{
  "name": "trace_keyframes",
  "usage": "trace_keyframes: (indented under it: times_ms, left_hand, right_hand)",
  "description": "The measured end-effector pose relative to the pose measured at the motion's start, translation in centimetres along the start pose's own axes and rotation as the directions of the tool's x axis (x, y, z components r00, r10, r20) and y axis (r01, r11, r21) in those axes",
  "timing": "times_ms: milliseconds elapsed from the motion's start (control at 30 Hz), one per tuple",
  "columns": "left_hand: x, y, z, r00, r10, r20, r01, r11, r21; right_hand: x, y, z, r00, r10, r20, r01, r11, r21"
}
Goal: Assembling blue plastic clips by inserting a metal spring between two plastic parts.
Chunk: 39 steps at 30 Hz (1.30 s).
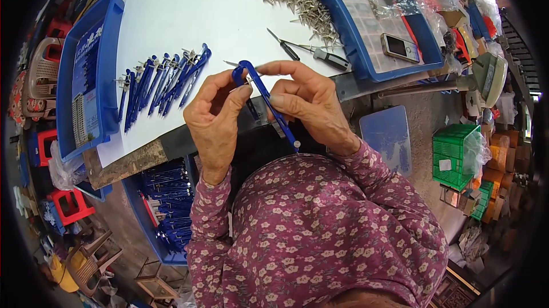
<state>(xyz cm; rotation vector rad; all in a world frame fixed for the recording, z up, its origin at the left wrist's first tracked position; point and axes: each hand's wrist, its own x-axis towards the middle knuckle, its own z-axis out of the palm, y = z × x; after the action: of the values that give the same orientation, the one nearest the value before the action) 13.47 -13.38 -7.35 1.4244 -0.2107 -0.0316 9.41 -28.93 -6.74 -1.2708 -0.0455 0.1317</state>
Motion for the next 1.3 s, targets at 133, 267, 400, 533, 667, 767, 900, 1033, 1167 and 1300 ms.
trace_keyframes:
  times_ms: [133, 267, 400, 533, 667, 767, 900, 1033, 1167, 1300]
  left_hand:
    - [0.3, 0.3, 0.4, 0.999, -0.034, 0.029, 0.035, 0.998, -0.050]
    - [0.5, 0.2, 0.6, 0.988, 0.133, 0.074, -0.141, 0.982, 0.123]
    - [0.3, 0.9, 0.8, 0.959, 0.179, 0.221, -0.218, 0.961, 0.167]
    - [0.0, 2.1, 1.3, 0.929, 0.175, 0.326, -0.226, 0.966, 0.125]
    - [-0.4, 3.5, 1.6, 0.910, 0.206, 0.360, -0.260, 0.959, 0.109]
    - [-0.3, 3.8, 1.5, 0.899, 0.223, 0.378, -0.263, 0.963, 0.056]
    - [-0.2, 3.7, 1.0, 0.912, 0.177, 0.370, -0.179, 0.983, -0.028]
    - [-0.1, 3.6, 1.1, 0.934, 0.160, 0.318, -0.155, 0.987, -0.040]
    - [-0.2, 3.9, 1.0, 0.971, 0.077, 0.226, -0.067, 0.997, -0.049]
    - [0.0, 2.9, 1.0, 0.974, 0.129, 0.185, -0.143, 0.987, 0.066]
  right_hand:
    - [-0.2, -0.8, 0.2, 1.000, -0.001, -0.026, 0.003, 0.998, 0.066]
    - [-0.5, -1.7, 0.7, 0.985, -0.086, -0.150, 0.081, 0.996, -0.038]
    - [0.4, -3.1, 0.2, 0.958, -0.210, -0.196, 0.151, 0.949, -0.276]
    - [1.1, -3.8, -1.0, 0.968, -0.180, -0.173, 0.120, 0.942, -0.312]
    - [0.5, -4.0, -1.2, 0.988, -0.064, -0.141, -0.006, 0.893, -0.450]
    - [-0.2, -3.2, -1.4, 0.991, -0.107, -0.077, 0.046, 0.828, -0.559]
    - [-1.1, -3.3, -0.8, 0.961, -0.275, -0.021, 0.179, 0.682, -0.709]
    - [-1.1, -3.0, -1.5, 0.984, -0.175, 0.035, 0.168, 0.846, -0.505]
    - [-1.3, -3.2, -1.6, 0.988, 0.060, 0.141, -0.054, 0.998, -0.042]
    - [-1.0, -2.4, -1.3, 0.954, 0.203, 0.221, -0.186, 0.978, -0.094]
